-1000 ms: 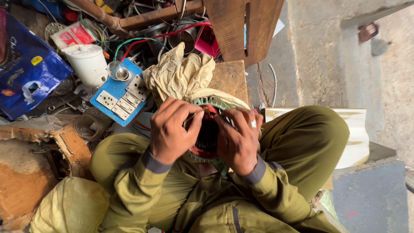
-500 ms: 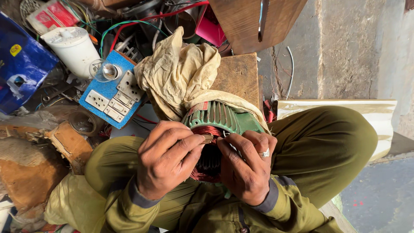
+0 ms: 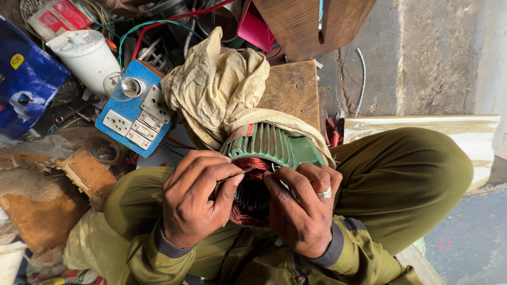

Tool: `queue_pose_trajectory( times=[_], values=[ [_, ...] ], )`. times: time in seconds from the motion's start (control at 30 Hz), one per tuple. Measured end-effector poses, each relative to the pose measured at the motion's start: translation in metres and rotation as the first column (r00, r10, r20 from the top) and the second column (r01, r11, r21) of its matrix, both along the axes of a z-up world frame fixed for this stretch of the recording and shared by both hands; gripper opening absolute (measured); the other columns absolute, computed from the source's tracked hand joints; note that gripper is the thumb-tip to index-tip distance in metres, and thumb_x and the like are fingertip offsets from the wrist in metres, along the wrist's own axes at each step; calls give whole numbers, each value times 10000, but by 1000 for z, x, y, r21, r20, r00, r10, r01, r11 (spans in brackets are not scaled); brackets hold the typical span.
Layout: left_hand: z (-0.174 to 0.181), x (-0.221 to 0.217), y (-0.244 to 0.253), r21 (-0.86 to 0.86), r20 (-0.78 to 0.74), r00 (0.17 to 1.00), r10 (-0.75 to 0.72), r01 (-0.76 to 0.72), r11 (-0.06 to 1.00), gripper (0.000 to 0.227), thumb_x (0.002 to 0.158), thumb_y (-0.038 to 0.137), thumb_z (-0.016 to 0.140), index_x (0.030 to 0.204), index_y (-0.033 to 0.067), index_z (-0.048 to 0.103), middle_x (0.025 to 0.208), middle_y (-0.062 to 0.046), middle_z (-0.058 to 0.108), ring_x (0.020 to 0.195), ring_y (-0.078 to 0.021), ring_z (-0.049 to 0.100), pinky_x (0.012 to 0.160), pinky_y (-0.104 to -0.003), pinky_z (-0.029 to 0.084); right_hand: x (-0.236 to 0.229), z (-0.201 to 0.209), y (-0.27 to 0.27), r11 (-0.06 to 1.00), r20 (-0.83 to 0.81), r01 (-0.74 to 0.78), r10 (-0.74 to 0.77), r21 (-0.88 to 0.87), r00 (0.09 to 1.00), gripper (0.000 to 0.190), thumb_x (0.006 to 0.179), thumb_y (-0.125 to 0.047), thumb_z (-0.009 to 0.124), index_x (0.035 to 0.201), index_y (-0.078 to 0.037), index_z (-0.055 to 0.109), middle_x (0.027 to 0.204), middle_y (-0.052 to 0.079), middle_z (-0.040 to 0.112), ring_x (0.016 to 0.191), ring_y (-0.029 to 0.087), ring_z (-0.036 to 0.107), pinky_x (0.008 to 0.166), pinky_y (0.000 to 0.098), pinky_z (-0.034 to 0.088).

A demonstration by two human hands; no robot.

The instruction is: The person sits cross-legged on the floor and uses scissors to cut a piece of paper, then inserts it into the slots of a motor stator. They continue to adjust and tuck the paper into the stator windings by hand.

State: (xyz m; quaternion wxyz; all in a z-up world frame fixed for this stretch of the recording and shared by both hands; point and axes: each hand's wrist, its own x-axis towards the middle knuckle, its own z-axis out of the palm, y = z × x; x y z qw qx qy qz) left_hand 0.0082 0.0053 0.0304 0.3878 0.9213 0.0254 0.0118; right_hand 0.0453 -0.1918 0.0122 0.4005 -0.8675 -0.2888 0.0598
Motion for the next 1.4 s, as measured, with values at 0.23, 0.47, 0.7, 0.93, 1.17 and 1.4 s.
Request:
queue_pose_trajectory(
  times=[0.23, 0.47, 0.7, 0.93, 1.17, 1.4],
  values=[
    [-6, -4, 2, 10, 36, 999, -30, 30, 999, 160, 849, -3, 761, 945, 27, 637, 896, -90, 665, 915, -292, 714, 785, -381, 585, 2, 0, -2, 1000, -33, -12, 11, -23, 999, 376, 722, -93, 770, 1095, -67, 741, 1072, 58, 649, 983, 274, 603, 888, 476, 379],
    [-9, -3, 6, -45, 28, 999, -30, 32, 998, 146, 850, 23, 778, 927, 36, 655, 887, -74, 673, 906, -273, 716, 776, -367, 583, 0, 0, -2, 998, -67, -1, -3, -58, 998, 391, 741, -119, 772, 1130, -96, 734, 1092, 42, 650, 1020, 272, 602, 934, 476, 375],
    [2, 0, 6, -26, -53, 998, -30, 29, 999, 152, 843, 42, 811, 948, 41, 701, 900, -71, 683, 920, -260, 716, 778, -359, 587, 2, 8, -4, 986, -113, -80, 64, -145, 992, 497, 723, -145, 738, 1216, -93, 703, 1162, 77, 628, 1074, 310, 556, 963, 520, 332],
    [8, 3, 3, -33, -112, 993, 23, -27, 999, 147, 851, 34, 819, 959, 36, 720, 896, -64, 690, 922, -245, 722, 778, -344, 588, 7, 0, -4, 993, -155, -113, 105, -40, 982, 477, 755, -96, 723, 1231, -97, 702, 1169, 71, 624, 1066, 278, 546, 941, 503, 324],
    [14, 10, 6, -62, -185, 983, 7, -19, 998, 134, 859, 40, 806, 956, 13, 718, 895, -80, 696, 907, -248, 707, 759, -354, 566, 10, -2, -4, 992, -132, -128, 125, -16, 983, 454, 737, -94, 717, 1191, -94, 717, 1150, 57, 637, 1052, 293, 552, 930, 513, 332],
    [15, 14, 8, -103, -193, 980, -36, 16, 995, 127, 853, 35, 798, 948, 7, 719, 879, -83, 689, 918, -260, 689, 771, -373, 562, 11, -5, -4, 989, -112, -149, 150, 16, 982, 475, 707, -127, 726, 1180, -82, 721, 1159, 59, 638, 1047, 301, 553, 928, 515, 338]
  ],
)
